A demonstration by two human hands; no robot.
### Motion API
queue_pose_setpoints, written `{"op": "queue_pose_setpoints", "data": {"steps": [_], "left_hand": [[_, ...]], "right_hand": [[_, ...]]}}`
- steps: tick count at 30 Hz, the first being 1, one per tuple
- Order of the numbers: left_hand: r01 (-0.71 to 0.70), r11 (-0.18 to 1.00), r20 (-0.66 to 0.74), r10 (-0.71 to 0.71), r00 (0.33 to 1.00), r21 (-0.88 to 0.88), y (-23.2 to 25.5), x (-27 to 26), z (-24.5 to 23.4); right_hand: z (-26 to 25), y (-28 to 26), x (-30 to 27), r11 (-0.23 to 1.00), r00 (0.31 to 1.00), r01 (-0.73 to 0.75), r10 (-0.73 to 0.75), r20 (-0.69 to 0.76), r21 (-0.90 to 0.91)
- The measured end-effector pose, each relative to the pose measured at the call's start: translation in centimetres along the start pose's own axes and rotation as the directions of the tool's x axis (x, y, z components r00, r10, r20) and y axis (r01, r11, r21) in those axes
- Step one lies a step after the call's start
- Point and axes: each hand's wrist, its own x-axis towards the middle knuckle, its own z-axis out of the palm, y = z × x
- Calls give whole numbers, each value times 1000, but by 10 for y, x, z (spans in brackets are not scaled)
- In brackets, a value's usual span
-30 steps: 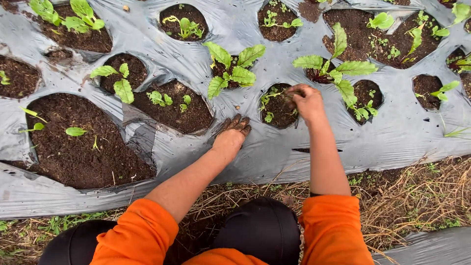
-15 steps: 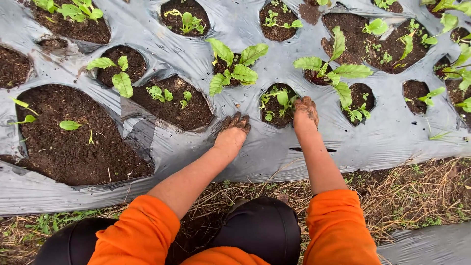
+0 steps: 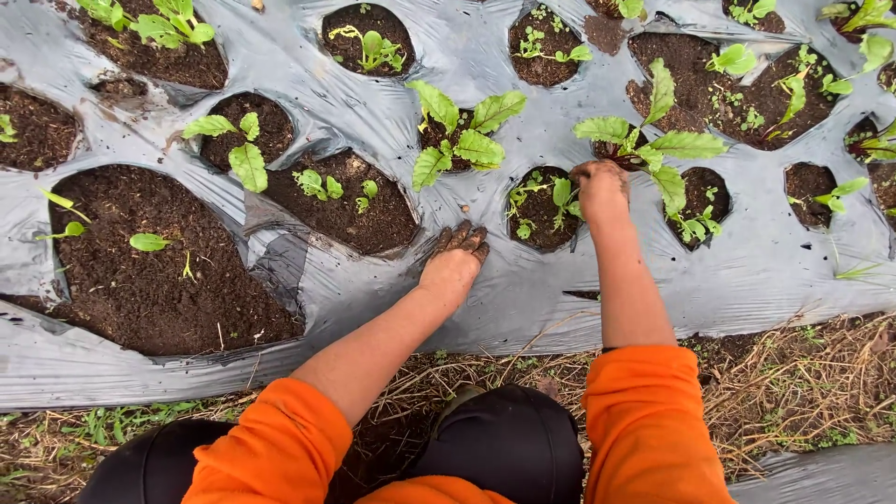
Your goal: The person kneels on the ground and weeds around small plants growing through holes in a black plastic sheet. They pull out small unwanted plants by hand and discard them to the side.
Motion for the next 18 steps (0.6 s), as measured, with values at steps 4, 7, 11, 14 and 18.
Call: {"op": "queue_pose_setpoints", "data": {"steps": [4,7,11,14,18], "left_hand": [[-25,1000,-2,25,1000,18,7,-10,-26],[14,999,23,-13,1000,-46,15,-15,-40],[29,998,18,-28,999,-58,15,-14,-41],[37,997,27,-36,999,-61,25,-21,-63],[0,999,9,1,1000,-32,19,-17,-54]], "right_hand": [[105,26,54,947,958,-258,276,75,-192],[106,20,41,949,964,-239,257,62,-204],[132,56,39,941,987,123,-150,-63,-315],[143,76,48,972,955,200,-221,-198,-123],[94,20,21,963,963,248,-257,-77,-108]]}}
